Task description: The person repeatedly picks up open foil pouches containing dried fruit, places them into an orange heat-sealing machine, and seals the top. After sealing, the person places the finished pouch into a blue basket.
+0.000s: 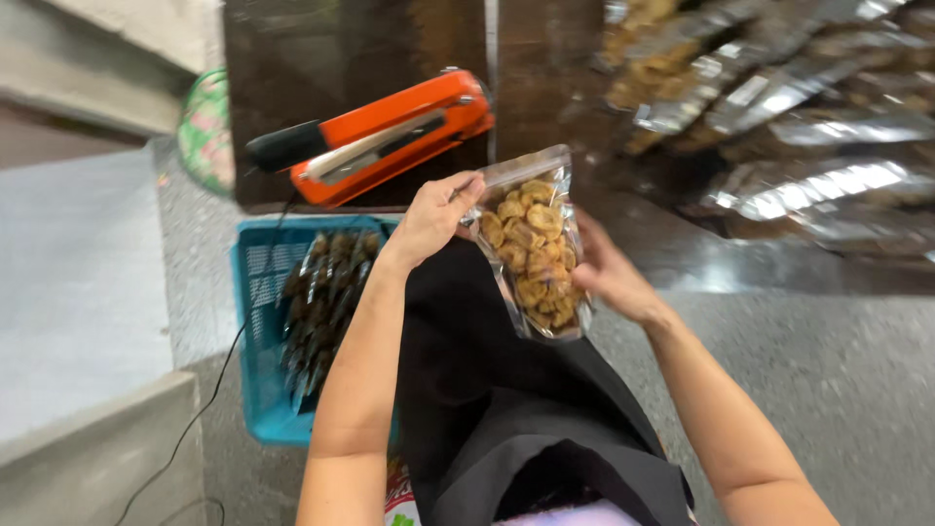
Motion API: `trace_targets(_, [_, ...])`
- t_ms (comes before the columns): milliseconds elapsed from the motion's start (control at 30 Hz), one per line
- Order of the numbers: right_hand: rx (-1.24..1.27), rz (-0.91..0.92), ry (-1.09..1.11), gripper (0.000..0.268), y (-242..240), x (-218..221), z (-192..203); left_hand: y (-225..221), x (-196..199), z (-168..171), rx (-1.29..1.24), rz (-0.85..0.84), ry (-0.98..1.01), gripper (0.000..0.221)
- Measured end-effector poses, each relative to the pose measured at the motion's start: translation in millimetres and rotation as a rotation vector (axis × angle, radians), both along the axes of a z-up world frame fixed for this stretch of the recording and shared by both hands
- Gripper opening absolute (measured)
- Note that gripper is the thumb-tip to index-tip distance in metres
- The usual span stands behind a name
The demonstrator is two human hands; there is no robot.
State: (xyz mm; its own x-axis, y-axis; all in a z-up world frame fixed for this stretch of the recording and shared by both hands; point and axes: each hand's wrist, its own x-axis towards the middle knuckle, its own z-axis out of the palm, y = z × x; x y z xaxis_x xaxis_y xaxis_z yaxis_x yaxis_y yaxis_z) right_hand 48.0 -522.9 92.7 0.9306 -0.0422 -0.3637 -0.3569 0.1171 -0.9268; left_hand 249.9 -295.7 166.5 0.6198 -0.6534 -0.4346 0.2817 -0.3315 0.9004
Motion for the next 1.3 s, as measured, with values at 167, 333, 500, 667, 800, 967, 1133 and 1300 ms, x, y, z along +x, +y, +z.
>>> trace_targets(167, [0.297,0.101,0.05,0.094,66.0,45.2,9.9,67.5,25.6,0.9,-0.015,0.198,-0.016,0.051])
trace_targets(333, [0.311,0.108,0.19,0.082,101.8,89.8,12.5,119.4,100.9,4.0,0.297,0.509,-0.997,0.029])
trace_targets(500, [0.334,0.1,0.241,0.075,134.3,143.1,9.2,127.8,179.6,-11.7,0.656,0.417,-1.442,0.016])
trace_targets(667, [0.324,0.099,0.261,0.07,153.4,171.0,7.2,134.1,191.8,-50.8,0.841,0.31,-1.351,0.022])
trace_targets(800, [0.371,0.06,0.25,0.068,167.8,180.1,10.3,138.8,185.1,-66.6,0.692,0.439,-1.135,0.026])
trace_targets(967, [0.359,0.029,0.25,0.067,172.5,178.6,14.5,136.1,174.6,-75.7,0.594,0.55,-0.925,0.032])
trace_targets(1133, [0.365,0.021,0.25,0.067,174.7,177.9,14.5,138.8,171.9,-87.8,0.6,0.556,-0.855,0.033])
trace_targets(1300, [0.342,0.026,0.256,0.067,174.5,178.0,11.0,143.1,175.1,-109.5,0.607,0.574,-0.805,0.035])
